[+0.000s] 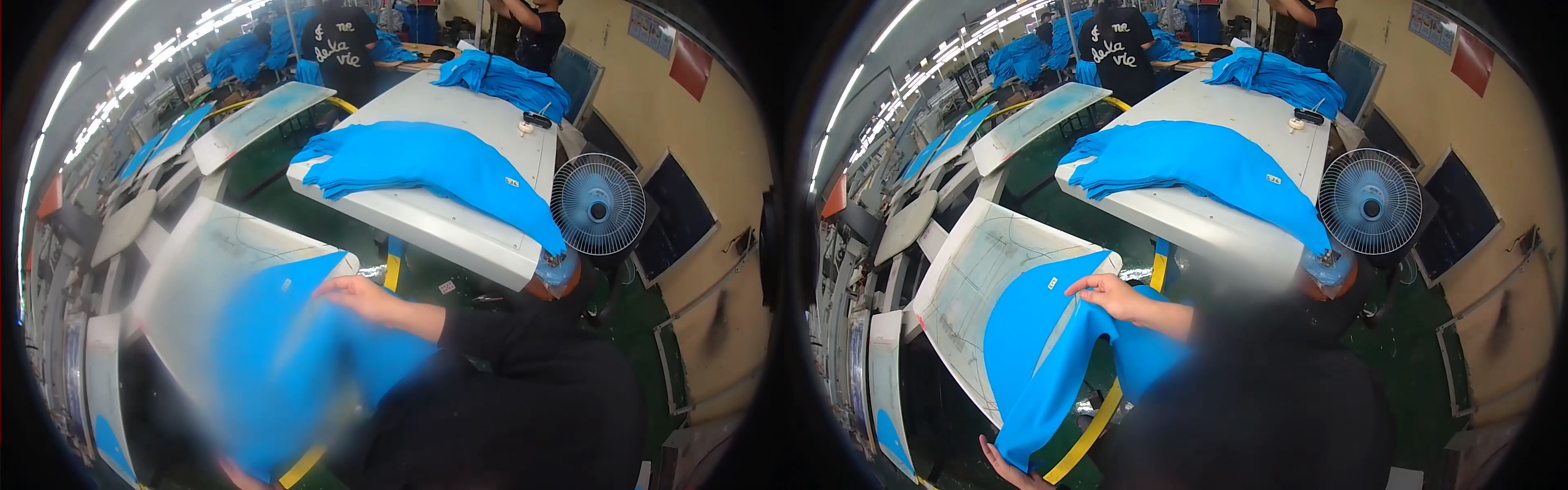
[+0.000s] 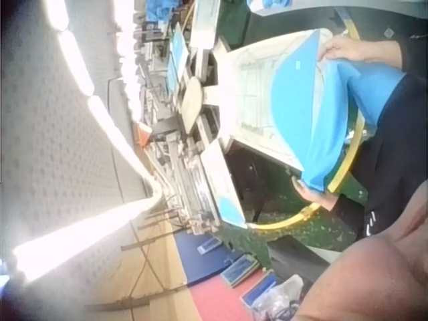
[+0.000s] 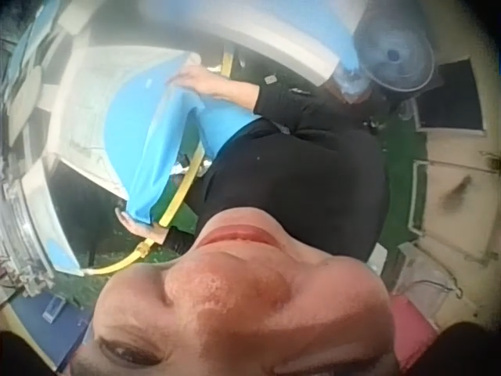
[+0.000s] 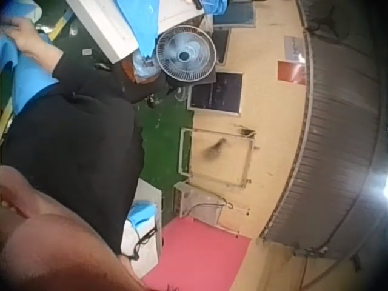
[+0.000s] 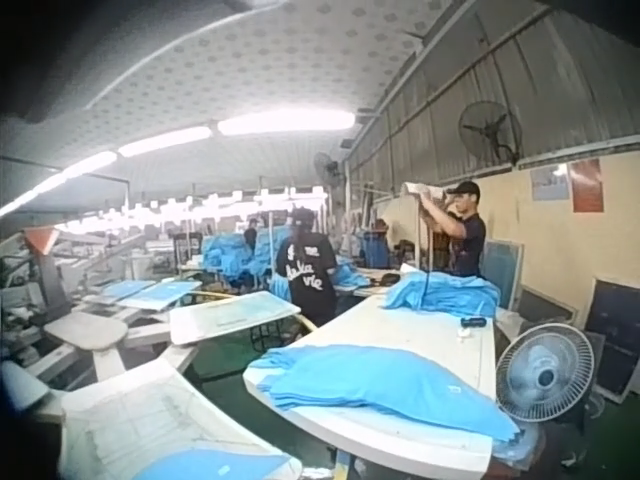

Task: The recorder loads blue fabric pieces onto the pallets of a rotating screen printing machine.

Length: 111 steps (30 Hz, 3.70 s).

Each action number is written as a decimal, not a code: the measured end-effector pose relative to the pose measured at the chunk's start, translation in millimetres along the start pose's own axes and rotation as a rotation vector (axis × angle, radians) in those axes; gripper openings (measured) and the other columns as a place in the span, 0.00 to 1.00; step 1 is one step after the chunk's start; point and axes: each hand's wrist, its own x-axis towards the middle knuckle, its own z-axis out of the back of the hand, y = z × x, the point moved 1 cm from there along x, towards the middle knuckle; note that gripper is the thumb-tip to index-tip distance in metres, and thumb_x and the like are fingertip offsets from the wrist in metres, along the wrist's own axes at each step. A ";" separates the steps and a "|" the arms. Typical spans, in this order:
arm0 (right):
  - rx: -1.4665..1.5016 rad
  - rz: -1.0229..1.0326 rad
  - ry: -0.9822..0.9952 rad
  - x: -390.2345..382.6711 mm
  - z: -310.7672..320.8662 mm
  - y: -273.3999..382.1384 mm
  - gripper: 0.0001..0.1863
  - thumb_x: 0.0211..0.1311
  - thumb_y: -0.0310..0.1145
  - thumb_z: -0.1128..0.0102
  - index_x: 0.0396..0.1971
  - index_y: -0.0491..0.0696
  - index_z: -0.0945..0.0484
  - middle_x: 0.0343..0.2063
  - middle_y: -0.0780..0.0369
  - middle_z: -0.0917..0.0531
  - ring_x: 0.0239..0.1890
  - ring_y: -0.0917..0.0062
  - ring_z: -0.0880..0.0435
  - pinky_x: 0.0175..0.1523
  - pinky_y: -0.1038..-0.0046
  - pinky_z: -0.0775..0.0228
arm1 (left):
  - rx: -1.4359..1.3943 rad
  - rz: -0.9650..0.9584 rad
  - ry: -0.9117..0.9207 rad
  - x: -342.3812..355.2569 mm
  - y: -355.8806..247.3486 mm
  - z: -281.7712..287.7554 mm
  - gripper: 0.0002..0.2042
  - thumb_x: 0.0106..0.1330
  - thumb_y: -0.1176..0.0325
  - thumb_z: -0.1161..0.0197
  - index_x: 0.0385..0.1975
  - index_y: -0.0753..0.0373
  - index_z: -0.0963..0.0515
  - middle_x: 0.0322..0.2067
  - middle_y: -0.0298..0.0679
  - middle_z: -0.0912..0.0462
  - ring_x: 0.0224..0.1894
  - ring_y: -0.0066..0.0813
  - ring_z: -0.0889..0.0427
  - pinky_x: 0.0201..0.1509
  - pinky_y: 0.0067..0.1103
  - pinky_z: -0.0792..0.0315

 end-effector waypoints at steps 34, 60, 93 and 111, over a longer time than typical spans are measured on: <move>-0.239 -0.144 0.287 -12.6 3.8 13.0 0.17 0.60 0.33 0.41 0.50 0.47 0.24 0.21 0.74 0.23 0.27 0.93 0.30 0.57 0.79 0.42 | 0.015 0.006 -0.054 4.3 16.9 22.5 0.18 0.67 0.64 0.50 0.53 0.66 0.30 0.52 0.51 0.30 0.51 0.46 0.30 0.55 0.37 0.38; -0.353 -0.094 0.274 -20.6 28.5 46.6 0.12 0.59 0.25 0.45 0.42 0.45 0.19 0.41 0.61 0.18 0.46 0.79 0.22 0.53 0.76 0.33 | -0.121 0.037 -0.053 1.9 20.8 30.4 0.20 0.68 0.61 0.50 0.59 0.57 0.35 0.45 0.47 0.26 0.47 0.38 0.24 0.51 0.32 0.27; -1.063 0.082 0.110 60.8 148.2 36.0 0.09 0.56 0.30 0.44 0.36 0.50 0.18 0.36 0.59 0.16 0.41 0.67 0.18 0.48 0.71 0.29 | 0.184 0.005 1.190 -67.8 123.7 -229.4 0.09 0.61 0.76 0.43 0.41 0.67 0.23 0.35 0.34 0.20 0.38 0.19 0.24 0.42 0.17 0.30; -0.871 0.136 -0.060 69.3 149.8 42.0 0.09 0.59 0.28 0.46 0.37 0.46 0.19 0.34 0.60 0.16 0.37 0.74 0.18 0.43 0.75 0.29 | 0.290 -0.562 1.391 -145.7 150.6 -298.7 0.08 0.60 0.72 0.42 0.38 0.57 0.21 0.31 0.41 0.18 0.30 0.41 0.19 0.31 0.28 0.25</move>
